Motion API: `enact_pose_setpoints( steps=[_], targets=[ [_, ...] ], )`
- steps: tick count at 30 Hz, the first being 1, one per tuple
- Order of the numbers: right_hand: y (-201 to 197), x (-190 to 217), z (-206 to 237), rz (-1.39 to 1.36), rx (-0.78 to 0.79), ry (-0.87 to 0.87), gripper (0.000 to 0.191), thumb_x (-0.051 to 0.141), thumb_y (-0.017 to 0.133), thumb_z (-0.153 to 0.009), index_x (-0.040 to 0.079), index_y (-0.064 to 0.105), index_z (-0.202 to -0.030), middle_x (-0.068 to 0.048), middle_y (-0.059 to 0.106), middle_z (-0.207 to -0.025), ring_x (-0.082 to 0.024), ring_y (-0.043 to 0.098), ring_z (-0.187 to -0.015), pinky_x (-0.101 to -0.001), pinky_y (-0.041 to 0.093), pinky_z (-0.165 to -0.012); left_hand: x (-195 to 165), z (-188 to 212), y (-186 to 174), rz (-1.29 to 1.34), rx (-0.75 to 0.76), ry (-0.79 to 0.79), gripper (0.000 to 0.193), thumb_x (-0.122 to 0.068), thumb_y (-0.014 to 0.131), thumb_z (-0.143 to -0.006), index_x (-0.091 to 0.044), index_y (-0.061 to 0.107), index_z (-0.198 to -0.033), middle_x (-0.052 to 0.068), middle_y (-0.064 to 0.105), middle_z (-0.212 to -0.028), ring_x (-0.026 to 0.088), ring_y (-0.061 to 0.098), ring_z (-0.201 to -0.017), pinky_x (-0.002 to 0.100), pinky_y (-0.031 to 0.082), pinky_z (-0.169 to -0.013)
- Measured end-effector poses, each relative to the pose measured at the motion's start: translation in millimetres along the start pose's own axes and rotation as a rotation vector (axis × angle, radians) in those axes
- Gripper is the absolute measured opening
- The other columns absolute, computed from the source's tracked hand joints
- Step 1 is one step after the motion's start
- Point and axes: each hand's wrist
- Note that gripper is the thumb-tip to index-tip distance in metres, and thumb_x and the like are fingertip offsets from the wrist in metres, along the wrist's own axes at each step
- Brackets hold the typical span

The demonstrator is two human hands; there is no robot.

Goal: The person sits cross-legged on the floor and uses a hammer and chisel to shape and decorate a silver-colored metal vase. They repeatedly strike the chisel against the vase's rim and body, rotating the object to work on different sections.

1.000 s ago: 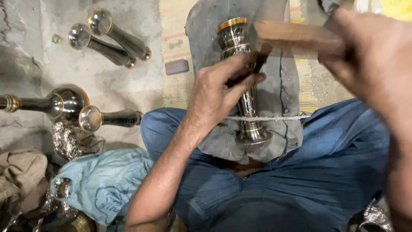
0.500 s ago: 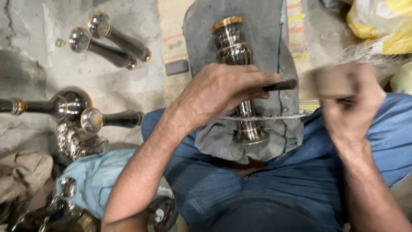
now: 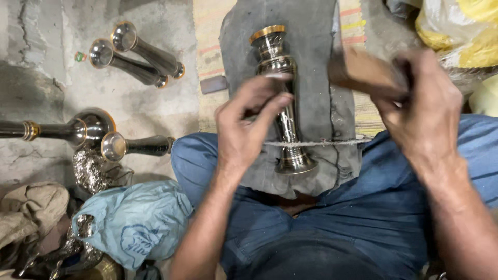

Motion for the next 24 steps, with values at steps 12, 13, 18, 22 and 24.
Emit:
enact_pose_setpoints(
  steps=[12,13,18,22,24],
  targets=[
    [8.6,-5.0,-98.0,0.105,0.286,-0.21,0.023,0.019,0.078,-0.105,0.0,0.074,-0.117,-0.017,0.073,-0.094,-0.027,0.07,-0.076,-0.0372,0.059,-0.068,28.4,19.6,29.3,0.231,-0.331,-0.111,0.033,-0.005,0.072,-0.102,0.004,0.061,-0.132,0.007,0.073,-0.094,0.012,0.073,-0.092,0.027,0.063,-0.083],
    [16.8,-9.9,-100.4,0.094,0.316,-0.213,0.022,0.018,0.078,-0.104,0.0,0.075,-0.114,-0.017,0.074,-0.092,-0.027,0.07,-0.073,-0.0372,0.059,-0.065,26.6,21.5,31.0,0.265,-0.337,-0.116,0.033,-0.005,0.071,-0.103,0.004,0.06,-0.132,0.007,0.072,-0.095,0.011,0.073,-0.093,0.027,0.063,-0.084],
    [40.1,-32.5,-89.3,0.094,0.341,-0.229,0.022,0.018,0.078,-0.103,-0.001,0.074,-0.113,-0.017,0.073,-0.09,-0.027,0.07,-0.072,-0.0371,0.058,-0.064,21.8,22.3,38.0,0.178,-0.431,-0.081,0.02,-0.002,0.074,-0.103,0.002,0.059,-0.114,0.006,0.07,-0.088,0.008,0.069,-0.084,0.023,0.06,-0.08],
    [43.4,-37.8,-82.6,0.094,0.34,-0.225,0.022,0.018,0.078,-0.103,-0.002,0.074,-0.113,-0.017,0.073,-0.088,-0.027,0.07,-0.07,-0.037,0.058,-0.063,19.0,22.0,40.4,0.188,-0.474,-0.125,0.021,-0.003,0.073,-0.1,0.002,0.056,-0.113,0.005,0.072,-0.087,0.006,0.069,-0.079,0.02,0.058,-0.073],
    [43.8,-37.0,-81.8,0.096,0.336,-0.221,0.023,0.018,0.078,-0.103,-0.002,0.074,-0.112,-0.017,0.073,-0.087,-0.027,0.07,-0.07,-0.0369,0.058,-0.062,18.4,22.8,41.9,0.13,-0.486,-0.09,0.022,-0.001,0.074,-0.1,0.003,0.057,-0.114,0.007,0.072,-0.088,0.007,0.067,-0.079,0.02,0.054,-0.072]
  ],
)
Point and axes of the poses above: each hand's wrist, its own z-axis away from the middle knuckle, its own y-axis out of the palm, x = y × z
